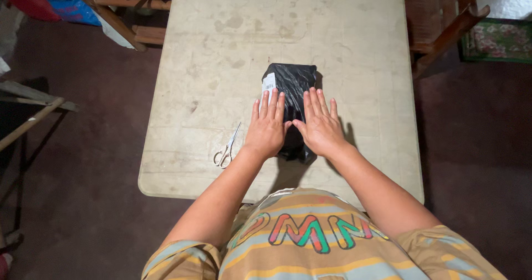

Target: The person uses scissors to cut open a black plastic parcel on a table. They carefully slice along the edges and then peel back the plastic to reveal the contents inside.

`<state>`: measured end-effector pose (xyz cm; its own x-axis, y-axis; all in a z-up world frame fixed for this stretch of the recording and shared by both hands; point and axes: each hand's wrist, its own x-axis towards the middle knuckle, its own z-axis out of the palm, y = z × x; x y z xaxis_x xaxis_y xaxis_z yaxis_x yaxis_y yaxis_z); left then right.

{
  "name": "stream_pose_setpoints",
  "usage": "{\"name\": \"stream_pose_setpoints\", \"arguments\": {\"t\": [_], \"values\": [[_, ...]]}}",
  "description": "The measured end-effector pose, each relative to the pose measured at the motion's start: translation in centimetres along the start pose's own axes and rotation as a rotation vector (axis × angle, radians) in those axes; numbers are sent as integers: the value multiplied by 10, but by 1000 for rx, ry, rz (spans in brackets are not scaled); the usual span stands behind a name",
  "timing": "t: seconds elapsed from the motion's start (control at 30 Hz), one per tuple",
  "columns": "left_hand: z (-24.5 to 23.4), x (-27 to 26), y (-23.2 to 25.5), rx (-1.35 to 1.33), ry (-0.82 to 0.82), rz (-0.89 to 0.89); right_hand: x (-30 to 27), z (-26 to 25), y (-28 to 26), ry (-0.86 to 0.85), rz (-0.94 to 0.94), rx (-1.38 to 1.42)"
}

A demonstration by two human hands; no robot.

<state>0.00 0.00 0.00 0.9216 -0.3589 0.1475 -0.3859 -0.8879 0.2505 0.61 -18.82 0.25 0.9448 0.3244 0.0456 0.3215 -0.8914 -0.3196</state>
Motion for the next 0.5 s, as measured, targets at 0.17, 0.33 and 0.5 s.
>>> {"name": "stream_pose_setpoints", "arguments": {"t": [0.17, 0.33, 0.5], "values": [[-4, 0, -3, 4, -16, -2, 1, 1, -4, 7, 4, 4], [-7, 0, -6, -9, -19, 1, 3, 0, -8, 3, 12, -6], [-7, 1, -8, -13, -28, 0, 5, 0, -9, -3, 15, -6]]}}
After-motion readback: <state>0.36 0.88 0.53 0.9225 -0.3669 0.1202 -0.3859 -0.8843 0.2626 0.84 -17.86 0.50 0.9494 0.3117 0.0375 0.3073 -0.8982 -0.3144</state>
